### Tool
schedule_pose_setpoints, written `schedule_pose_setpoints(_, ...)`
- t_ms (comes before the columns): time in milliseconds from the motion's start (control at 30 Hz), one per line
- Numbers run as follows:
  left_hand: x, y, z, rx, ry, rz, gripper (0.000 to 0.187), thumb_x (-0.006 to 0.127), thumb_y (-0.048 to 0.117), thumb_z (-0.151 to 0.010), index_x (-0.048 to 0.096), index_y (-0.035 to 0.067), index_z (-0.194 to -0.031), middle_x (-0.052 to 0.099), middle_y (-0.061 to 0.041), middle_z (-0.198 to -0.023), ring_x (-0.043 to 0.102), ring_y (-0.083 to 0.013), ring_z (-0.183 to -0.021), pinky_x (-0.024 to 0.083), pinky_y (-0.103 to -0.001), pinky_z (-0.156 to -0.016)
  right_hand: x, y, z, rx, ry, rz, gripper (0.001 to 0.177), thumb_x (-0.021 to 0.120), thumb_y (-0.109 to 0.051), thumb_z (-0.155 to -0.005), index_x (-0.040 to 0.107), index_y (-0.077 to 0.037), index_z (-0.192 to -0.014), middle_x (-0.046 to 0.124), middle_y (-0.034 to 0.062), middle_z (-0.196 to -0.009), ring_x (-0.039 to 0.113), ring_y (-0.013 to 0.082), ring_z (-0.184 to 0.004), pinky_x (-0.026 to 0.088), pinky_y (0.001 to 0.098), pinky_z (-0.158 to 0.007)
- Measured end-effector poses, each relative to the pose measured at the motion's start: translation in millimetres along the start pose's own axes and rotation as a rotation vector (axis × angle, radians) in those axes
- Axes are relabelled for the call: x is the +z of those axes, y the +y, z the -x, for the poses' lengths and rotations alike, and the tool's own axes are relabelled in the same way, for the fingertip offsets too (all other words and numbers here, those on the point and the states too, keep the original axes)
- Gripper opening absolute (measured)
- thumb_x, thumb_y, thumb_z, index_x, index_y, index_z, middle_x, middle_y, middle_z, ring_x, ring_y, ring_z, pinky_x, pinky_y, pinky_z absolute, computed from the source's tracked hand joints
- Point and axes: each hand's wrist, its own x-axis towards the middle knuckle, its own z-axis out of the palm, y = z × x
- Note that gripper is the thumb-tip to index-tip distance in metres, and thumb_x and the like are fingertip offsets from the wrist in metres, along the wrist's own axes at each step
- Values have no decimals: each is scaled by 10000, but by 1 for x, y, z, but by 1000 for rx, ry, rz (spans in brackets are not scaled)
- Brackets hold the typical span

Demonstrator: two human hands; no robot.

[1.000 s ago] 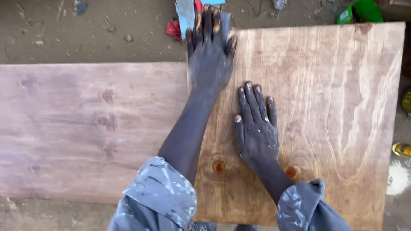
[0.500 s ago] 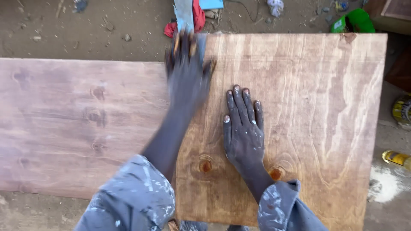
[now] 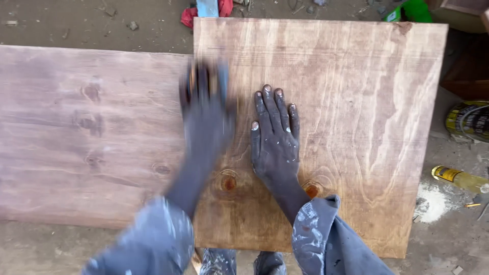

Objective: The person sands a wooden door and a wooden plank using sandpaper. They also use a metal scraper on the edges of the door.

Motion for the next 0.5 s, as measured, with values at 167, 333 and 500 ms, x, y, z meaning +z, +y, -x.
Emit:
schedule_pose_setpoints(167,-3,3,-17,-16,-159,176,668,379,484,-1107,386,2,-1569,364,-261,-1619,324,-420,-1521,179,-557,-1267,-5,8,8,-82,170,-13,514,261,-243,-1126,432,-78,-1582,418,95,-1652,332,269,-1564,194,440,-1284)
schedule_pose_setpoints(333,-105,35,251,-79,-492,92,1057,614,670,-822,250,99,-1634,228,-148,-1711,234,-343,-1558,164,-472,-1282,-12,-4,0,-112,210,-38,503,287,-227,-1116,484,-43,-1541,461,121,-1618,370,294,-1537,225,459,-1258)
schedule_pose_setpoints(500,-67,10,107,-31,-378,222,771,222,561,-1062,227,47,-1637,201,-224,-1704,178,-401,-1585,91,-558,-1287,-8,-8,3,-101,192,-41,515,263,-242,-1128,425,-64,-1583,409,107,-1656,309,275,-1571,192,472,-1299)
